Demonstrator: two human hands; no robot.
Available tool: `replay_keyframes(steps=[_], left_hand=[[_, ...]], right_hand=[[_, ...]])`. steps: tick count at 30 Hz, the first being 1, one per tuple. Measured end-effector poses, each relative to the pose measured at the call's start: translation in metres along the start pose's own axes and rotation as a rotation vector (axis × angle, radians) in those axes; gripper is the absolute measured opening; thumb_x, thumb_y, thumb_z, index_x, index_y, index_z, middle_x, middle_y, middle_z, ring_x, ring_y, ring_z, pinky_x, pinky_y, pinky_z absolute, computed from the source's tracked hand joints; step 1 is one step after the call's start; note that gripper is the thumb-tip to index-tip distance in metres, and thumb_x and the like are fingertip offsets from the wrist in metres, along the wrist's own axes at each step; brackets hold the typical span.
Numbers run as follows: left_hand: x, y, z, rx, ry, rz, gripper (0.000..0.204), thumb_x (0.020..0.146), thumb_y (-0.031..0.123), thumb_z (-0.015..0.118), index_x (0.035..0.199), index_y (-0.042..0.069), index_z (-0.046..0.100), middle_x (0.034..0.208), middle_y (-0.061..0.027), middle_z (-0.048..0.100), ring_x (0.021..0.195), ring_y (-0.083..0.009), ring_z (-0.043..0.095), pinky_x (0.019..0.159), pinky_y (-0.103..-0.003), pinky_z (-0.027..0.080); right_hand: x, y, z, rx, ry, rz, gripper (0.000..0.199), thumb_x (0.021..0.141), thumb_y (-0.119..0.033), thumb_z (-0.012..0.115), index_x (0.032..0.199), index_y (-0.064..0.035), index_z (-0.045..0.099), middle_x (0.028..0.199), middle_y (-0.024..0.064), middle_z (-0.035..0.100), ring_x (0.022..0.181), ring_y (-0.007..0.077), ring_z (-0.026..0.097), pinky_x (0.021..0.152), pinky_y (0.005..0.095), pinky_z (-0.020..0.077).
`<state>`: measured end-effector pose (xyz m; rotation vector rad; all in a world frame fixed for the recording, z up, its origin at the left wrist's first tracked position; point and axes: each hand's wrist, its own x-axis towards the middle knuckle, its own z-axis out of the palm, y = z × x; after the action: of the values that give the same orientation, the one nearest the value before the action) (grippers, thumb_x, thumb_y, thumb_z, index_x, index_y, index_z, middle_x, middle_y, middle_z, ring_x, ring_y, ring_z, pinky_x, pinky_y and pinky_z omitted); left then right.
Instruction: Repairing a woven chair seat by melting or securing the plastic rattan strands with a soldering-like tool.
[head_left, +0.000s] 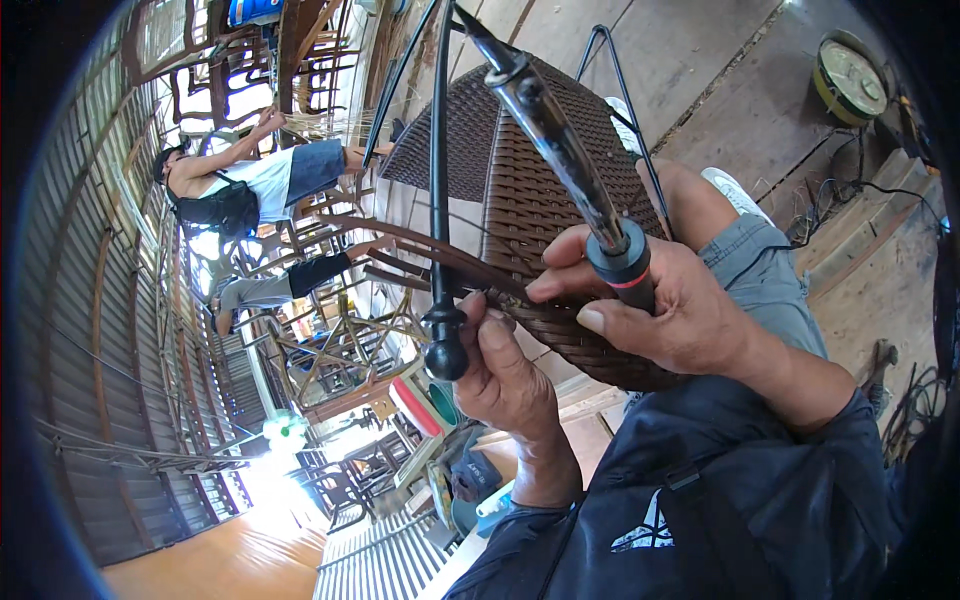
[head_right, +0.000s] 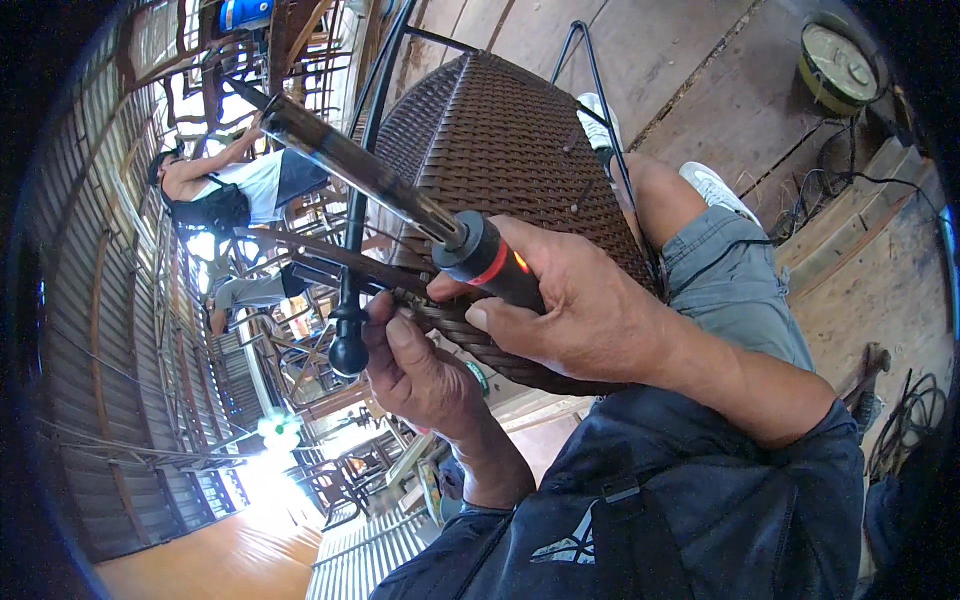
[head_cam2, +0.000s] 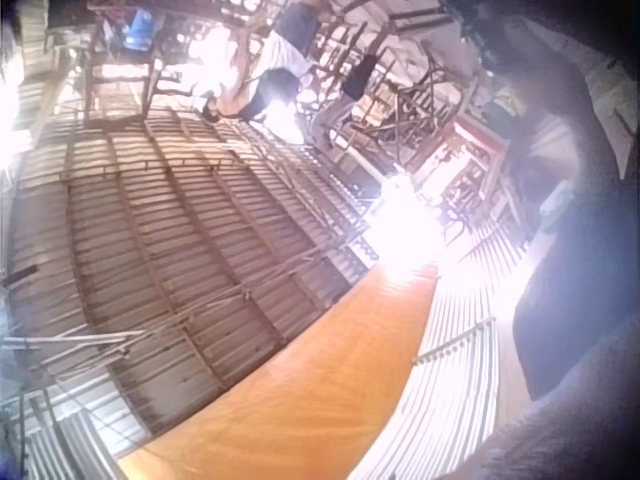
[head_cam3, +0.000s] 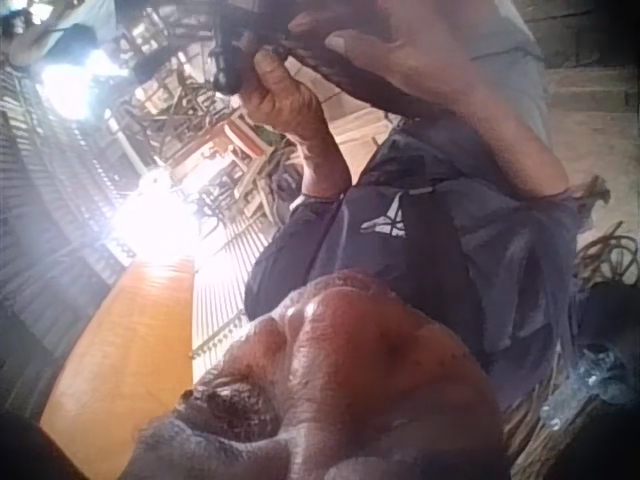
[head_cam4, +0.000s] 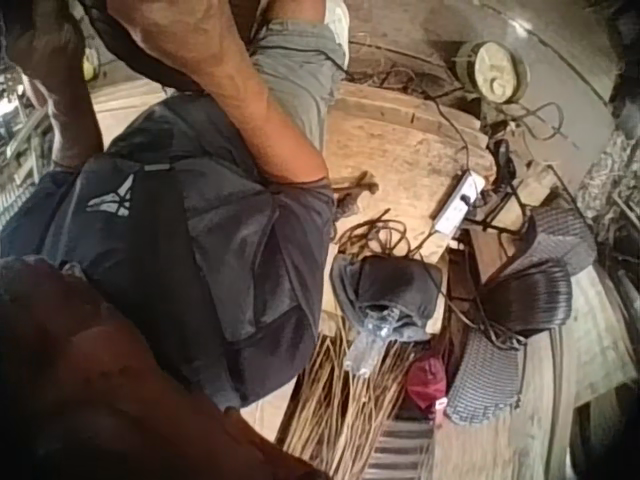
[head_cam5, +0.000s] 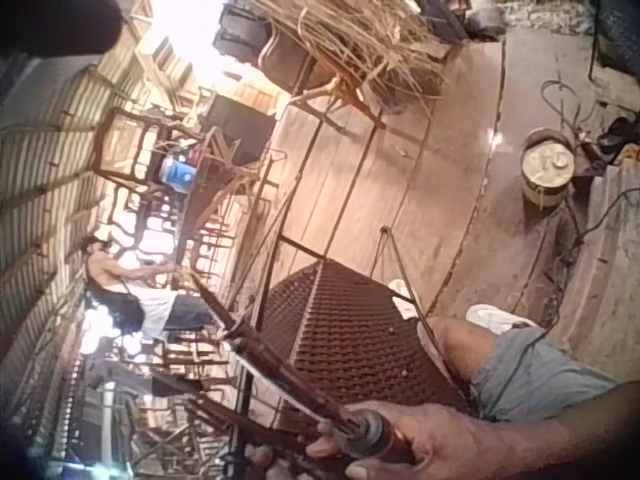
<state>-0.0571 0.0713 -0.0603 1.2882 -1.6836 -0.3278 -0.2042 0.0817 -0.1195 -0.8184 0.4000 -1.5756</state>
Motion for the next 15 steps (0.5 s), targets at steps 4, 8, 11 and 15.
replay_keyframes(steps=[4,8,11,15], left_hand=[[0.006,0.003,-0.001,-0.180,-0.005,-0.059,0.023,0.089,0.008,0.056,0.108,-0.006,0.057,0.103,-0.0135,0.062,0.091,-0.0168,0.060,0.082,-0.028,0.048],[0.011,0.010,0.000,-0.198,-0.083,-0.155,0.027,0.081,0.004,0.068,0.105,-0.001,0.056,0.084,-0.0002,0.057,0.078,-0.0081,0.055,0.074,-0.021,0.044],[0.013,0.017,0.011,-0.166,-0.041,-0.177,0.024,0.081,0.005,0.069,0.102,0.000,0.056,0.078,0.0013,0.055,0.074,-0.0071,0.054,0.071,-0.020,0.044],[0.018,0.009,0.013,-0.187,0.050,-0.216,0.020,0.083,0.008,0.068,0.098,0.001,0.056,0.077,0.0001,0.057,0.070,-0.0051,0.052,0.064,-0.019,0.043]], right_hand=[[0.000,0.002,0.006,-0.028,0.015,-0.012,0.033,0.081,-0.005,0.057,0.113,-0.0015,0.051,0.102,0.0093,0.062,0.094,0.0167,0.060,0.085,0.0304,0.0460],[0.002,0.004,0.008,-0.098,0.002,-0.020,0.035,0.080,-0.005,0.057,0.114,-0.0028,0.051,0.102,0.0111,0.061,0.094,0.0183,0.061,0.084,0.0306,0.0464],[0.003,0.010,0.015,-0.265,0.069,-0.175,0.035,0.080,-0.005,0.059,0.114,-0.0035,0.051,0.101,0.0130,0.061,0.093,0.0214,0.062,0.083,0.0310,0.0469],[0.007,0.004,0.014,-0.259,0.046,-0.128,0.033,0.081,-0.002,0.058,0.114,-0.0005,0.053,0.106,0.0113,0.059,0.101,0.0201,0.057,0.090,0.0309,0.0422]])
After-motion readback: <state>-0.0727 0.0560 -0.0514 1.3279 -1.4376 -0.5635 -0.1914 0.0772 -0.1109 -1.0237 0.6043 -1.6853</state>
